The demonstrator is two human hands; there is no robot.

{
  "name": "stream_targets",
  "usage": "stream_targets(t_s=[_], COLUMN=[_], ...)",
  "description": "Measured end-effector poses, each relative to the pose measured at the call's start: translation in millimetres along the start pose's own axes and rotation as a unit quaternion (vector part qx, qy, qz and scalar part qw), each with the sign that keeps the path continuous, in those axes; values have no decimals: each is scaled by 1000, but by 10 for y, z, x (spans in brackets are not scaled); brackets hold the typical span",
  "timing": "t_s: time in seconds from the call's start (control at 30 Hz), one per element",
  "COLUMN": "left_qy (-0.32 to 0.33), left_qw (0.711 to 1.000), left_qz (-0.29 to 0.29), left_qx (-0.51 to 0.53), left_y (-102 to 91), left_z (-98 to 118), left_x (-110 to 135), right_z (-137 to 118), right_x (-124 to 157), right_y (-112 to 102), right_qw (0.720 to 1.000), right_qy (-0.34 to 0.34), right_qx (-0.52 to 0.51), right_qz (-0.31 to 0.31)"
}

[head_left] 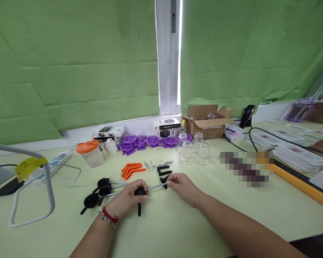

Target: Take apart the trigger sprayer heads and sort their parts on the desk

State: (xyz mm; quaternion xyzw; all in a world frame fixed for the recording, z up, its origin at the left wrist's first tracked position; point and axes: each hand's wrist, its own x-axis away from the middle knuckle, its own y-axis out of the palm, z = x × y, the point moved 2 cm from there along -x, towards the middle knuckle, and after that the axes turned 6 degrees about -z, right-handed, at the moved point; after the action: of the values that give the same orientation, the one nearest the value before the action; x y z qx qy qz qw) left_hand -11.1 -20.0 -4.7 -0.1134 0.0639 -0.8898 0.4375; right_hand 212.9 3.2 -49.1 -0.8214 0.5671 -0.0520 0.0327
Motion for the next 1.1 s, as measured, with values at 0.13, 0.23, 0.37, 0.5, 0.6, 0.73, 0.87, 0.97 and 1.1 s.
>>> stream_targets(t_s=[0.13,0.23,0.37,0.5,0.6,0.73,0.87,0.97,1.1], left_qy=[-1,0,4,4,2,1,3,4,2], left_qw=[1000,1000,1000,1000,999,1000,1000,1000,1000], left_qz=[-2,-3,0,0,-1,-1,-7,-11,-15], left_qx=[-1,-9,-22,-30,-32,-21,-24,-26,-24], left_y=[-3,-7,-9,5,19,28,24,21,24], left_z=[-12,-20,-10,21,43,53,56,59,63], left_x=[3,-2,-10,-6,5,13,10,8,14], right_z=[-14,-10,11,21,16,17,19,-7,-58], right_x=[-2,2,8,8,9,12,12,19,39], right_y=[6,5,4,11,16,17,20,26,27], right_qw=[1000,1000,1000,999,998,997,994,993,990], right_qy=[3,9,9,10,11,5,4,2,-9], right_qx=[10,16,22,34,51,77,103,117,136], right_qz=[-5,-11,-15,-18,-20,-25,-26,-28,-38])
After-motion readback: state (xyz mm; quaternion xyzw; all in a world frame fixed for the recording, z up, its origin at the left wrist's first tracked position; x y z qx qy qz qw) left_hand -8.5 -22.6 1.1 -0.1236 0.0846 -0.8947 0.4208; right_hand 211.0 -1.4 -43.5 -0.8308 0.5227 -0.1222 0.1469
